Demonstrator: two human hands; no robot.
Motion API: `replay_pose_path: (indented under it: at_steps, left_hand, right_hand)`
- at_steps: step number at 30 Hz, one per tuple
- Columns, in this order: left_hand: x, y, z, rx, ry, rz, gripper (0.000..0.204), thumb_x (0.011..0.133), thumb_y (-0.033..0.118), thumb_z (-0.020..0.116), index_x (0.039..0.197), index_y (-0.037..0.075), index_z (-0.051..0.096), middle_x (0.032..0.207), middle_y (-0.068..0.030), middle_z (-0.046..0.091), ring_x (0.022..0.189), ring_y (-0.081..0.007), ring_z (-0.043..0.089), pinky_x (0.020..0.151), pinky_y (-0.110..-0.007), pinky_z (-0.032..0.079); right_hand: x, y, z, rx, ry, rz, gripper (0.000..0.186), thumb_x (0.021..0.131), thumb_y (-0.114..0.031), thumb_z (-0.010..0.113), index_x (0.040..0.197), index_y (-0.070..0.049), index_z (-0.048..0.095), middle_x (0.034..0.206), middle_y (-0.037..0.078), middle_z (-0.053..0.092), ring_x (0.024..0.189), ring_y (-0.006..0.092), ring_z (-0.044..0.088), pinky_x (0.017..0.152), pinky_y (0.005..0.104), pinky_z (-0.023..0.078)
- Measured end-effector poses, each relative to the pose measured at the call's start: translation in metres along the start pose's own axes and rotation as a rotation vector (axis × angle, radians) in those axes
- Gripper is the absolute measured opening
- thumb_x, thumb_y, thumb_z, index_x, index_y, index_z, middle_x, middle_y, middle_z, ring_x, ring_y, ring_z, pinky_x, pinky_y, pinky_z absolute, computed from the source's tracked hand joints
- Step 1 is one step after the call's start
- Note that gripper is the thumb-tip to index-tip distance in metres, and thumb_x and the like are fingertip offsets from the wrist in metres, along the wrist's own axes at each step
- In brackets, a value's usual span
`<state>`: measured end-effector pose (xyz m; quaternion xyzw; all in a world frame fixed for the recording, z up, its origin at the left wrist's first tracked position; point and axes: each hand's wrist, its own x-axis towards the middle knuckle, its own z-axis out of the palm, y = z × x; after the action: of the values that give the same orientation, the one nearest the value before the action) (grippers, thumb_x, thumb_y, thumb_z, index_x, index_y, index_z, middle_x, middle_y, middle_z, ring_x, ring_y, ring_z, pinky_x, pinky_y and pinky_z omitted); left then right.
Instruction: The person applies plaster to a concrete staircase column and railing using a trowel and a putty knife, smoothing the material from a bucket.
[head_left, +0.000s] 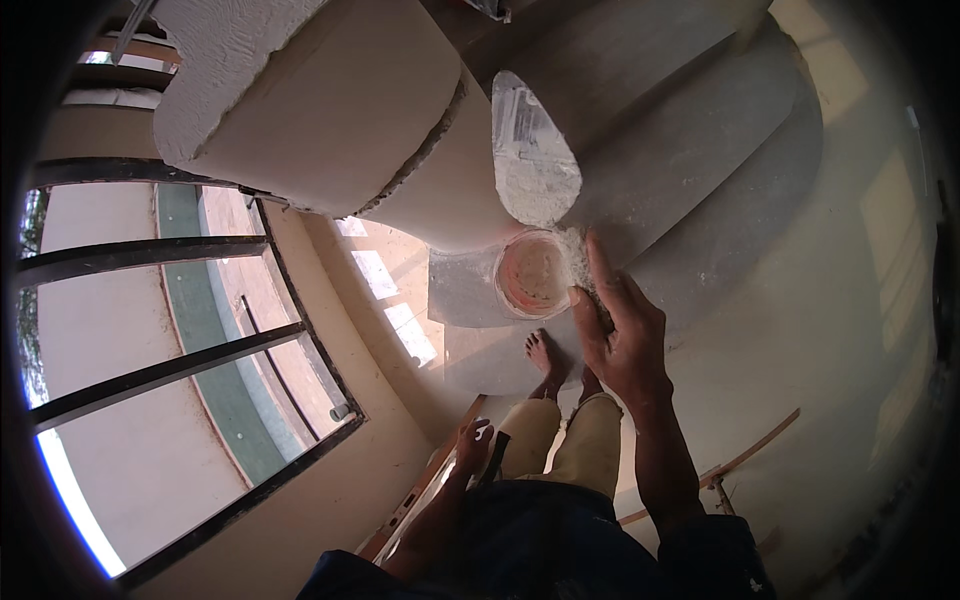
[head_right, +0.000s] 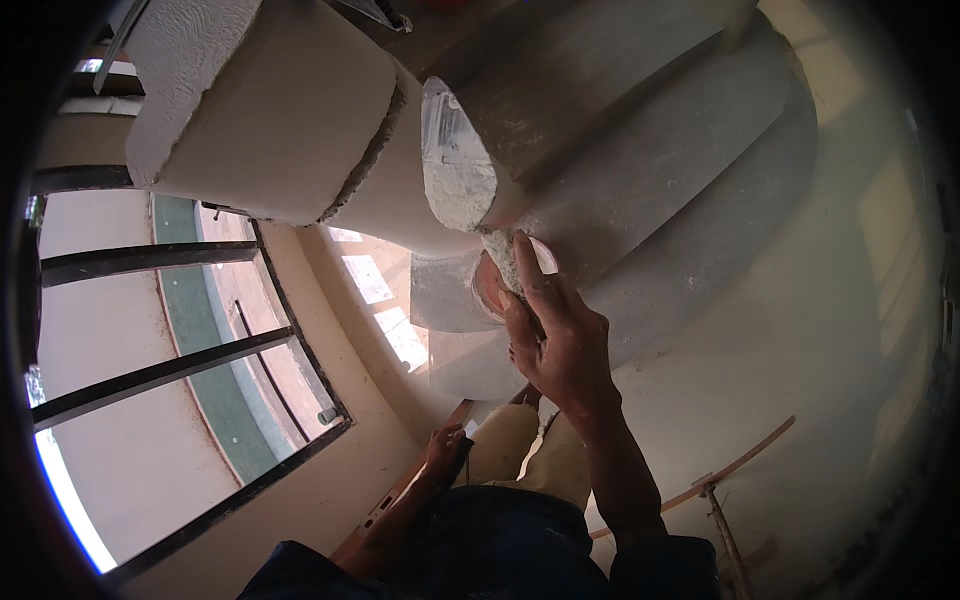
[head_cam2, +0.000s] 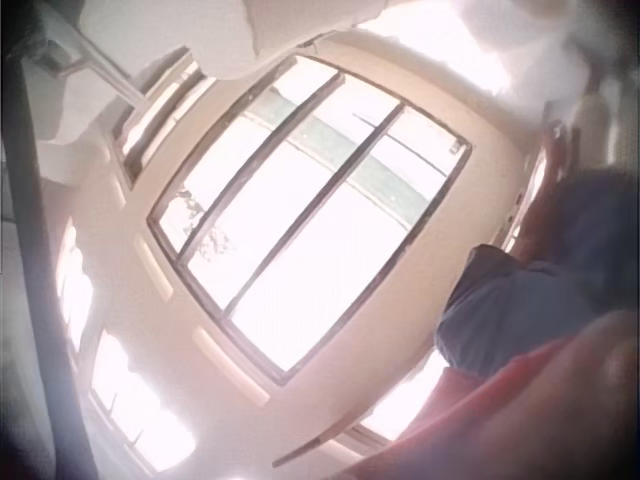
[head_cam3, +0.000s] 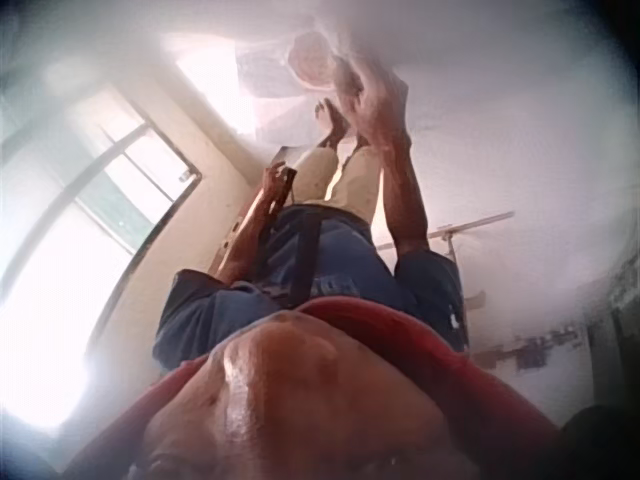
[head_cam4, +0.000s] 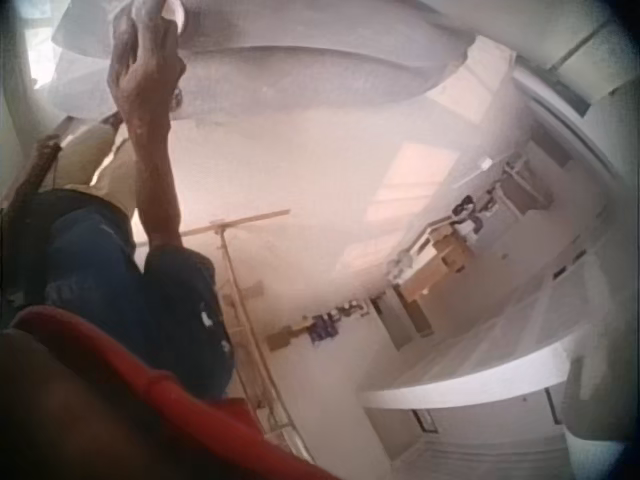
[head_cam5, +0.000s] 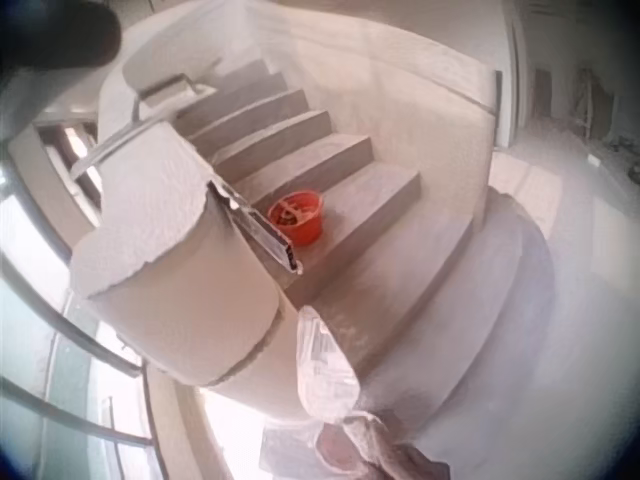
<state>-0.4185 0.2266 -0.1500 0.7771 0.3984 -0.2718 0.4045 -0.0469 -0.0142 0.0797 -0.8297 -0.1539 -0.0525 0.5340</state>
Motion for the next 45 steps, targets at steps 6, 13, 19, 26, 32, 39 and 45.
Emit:
replay_pose_path:
  at_steps: [6,13,19,26,32,39,45]
  left_hand:
    - [0.011,-0.018,-0.015,0.006,0.013,0.07,0.036,0.093,0.035,0.069,0.12,0.011,0.07,0.121,-0.0239,0.062,0.108,-0.0354,0.064,0.096,-0.044,0.051]
    - [0.002,-0.062,-0.037,0.062,-0.021,-0.016,0.037,0.094,0.036,0.069,0.122,0.012,0.07,0.117,-0.0212,0.061,0.11,-0.0348,0.063,0.097,-0.043,0.051]
    - [-0.002,-0.069,-0.037,0.137,-0.017,0.027,0.036,0.093,0.034,0.071,0.121,0.011,0.071,0.122,-0.0188,0.061,0.11,-0.0348,0.064,0.093,-0.042,0.054]
    - [0.004,-0.046,-0.025,0.087,-0.075,0.075,0.037,0.093,0.033,0.069,0.12,0.008,0.07,0.123,-0.0207,0.065,0.11,-0.0346,0.066,0.093,-0.043,0.054]
    - [0.015,-0.065,-0.02,0.025,-0.086,-0.024,0.036,0.092,0.033,0.071,0.121,0.012,0.07,0.124,-0.022,0.062,0.11,-0.0332,0.065,0.094,-0.042,0.053]
    - [0.007,-0.086,-0.016,0.133,0.015,0.108,0.04,0.092,0.036,0.066,0.116,0.004,0.072,0.096,-0.0167,0.071,0.089,-0.0248,0.069,0.081,-0.04,0.053]
    - [0.006,-0.052,-0.021,0.051,-0.02,0.033,0.039,0.092,0.032,0.068,0.118,0.004,0.071,0.105,-0.0191,0.07,0.096,-0.0295,0.067,0.087,-0.04,0.053]
  right_hand:
    - [0.042,0.032,-0.005,-0.122,-0.066,-0.049,0.052,0.097,-0.009,0.064,0.147,-0.003,0.051,0.096,0.018,0.068,0.079,0.0253,0.067,0.071,0.0362,0.054]
    - [0.043,0.038,0.025,-0.018,0.005,-0.133,0.055,0.095,-0.011,0.065,0.148,-0.01,0.051,0.084,0.014,0.062,0.07,0.0263,0.063,0.064,0.0389,0.053]
    - [0.024,0.021,0.003,-0.105,-0.12,-0.089,0.055,0.094,-0.011,0.065,0.147,-0.01,0.052,0.087,0.016,0.064,0.073,0.0305,0.065,0.067,0.0404,0.053]
    - [0.018,0.01,0.007,-0.086,-0.188,-0.046,0.056,0.096,-0.019,0.063,0.15,-0.014,0.048,0.086,0.014,0.063,0.074,0.0307,0.065,0.068,0.0432,0.056]
    - [-0.002,0.006,0.019,-0.038,-0.131,-0.08,0.054,0.093,-0.009,0.066,0.146,-0.01,0.054,0.094,0.017,0.066,0.078,0.0311,0.068,0.071,0.0411,0.056]
    - [0.007,0.005,0.029,-0.041,-0.082,-0.02,0.055,0.093,-0.009,0.066,0.146,-0.008,0.052,0.097,0.017,0.067,0.08,0.032,0.069,0.072,0.0402,0.057]
    - [-0.022,0.004,0.045,-0.005,-0.119,-0.058,0.058,0.094,-0.012,0.066,0.149,-0.009,0.048,0.085,0.012,0.061,0.065,0.0253,0.065,0.058,0.0391,0.056]
